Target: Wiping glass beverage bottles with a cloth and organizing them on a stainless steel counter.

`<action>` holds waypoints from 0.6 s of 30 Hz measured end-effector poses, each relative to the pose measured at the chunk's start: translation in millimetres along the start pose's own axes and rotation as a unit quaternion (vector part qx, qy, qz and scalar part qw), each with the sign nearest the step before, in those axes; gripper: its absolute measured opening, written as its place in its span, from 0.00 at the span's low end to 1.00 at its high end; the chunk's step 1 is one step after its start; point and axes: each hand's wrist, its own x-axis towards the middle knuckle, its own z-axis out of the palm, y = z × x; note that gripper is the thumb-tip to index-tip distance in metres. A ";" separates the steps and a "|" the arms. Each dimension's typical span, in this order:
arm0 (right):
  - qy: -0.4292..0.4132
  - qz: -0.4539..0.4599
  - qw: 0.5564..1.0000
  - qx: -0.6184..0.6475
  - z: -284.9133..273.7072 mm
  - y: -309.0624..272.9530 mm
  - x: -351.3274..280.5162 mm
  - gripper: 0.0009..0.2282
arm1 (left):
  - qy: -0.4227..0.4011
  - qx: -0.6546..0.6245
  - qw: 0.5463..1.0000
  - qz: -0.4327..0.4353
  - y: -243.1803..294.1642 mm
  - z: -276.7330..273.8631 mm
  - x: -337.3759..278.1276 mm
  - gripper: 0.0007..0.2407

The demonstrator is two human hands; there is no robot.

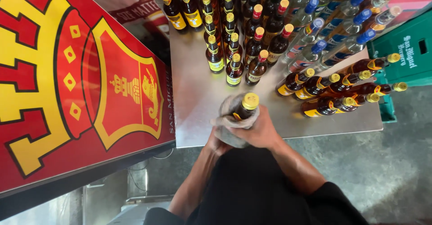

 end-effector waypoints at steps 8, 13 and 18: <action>-0.155 0.063 0.983 0.069 1.4 11.8 16.3 0.09 | -0.187 0.088 0.974 -0.087 -18.0 -76.2 36.4 0.28; -0.079 0.063 0.993 0.060 11.7 69.5 8.0 0.08 | -0.064 0.360 0.922 0.131 39.1 -81.8 35.0 0.26; -0.070 0.051 0.996 -0.005 25.2 106.8 -1.5 0.11 | -0.023 0.504 0.718 0.479 80.0 35.1 -46.5 0.18</action>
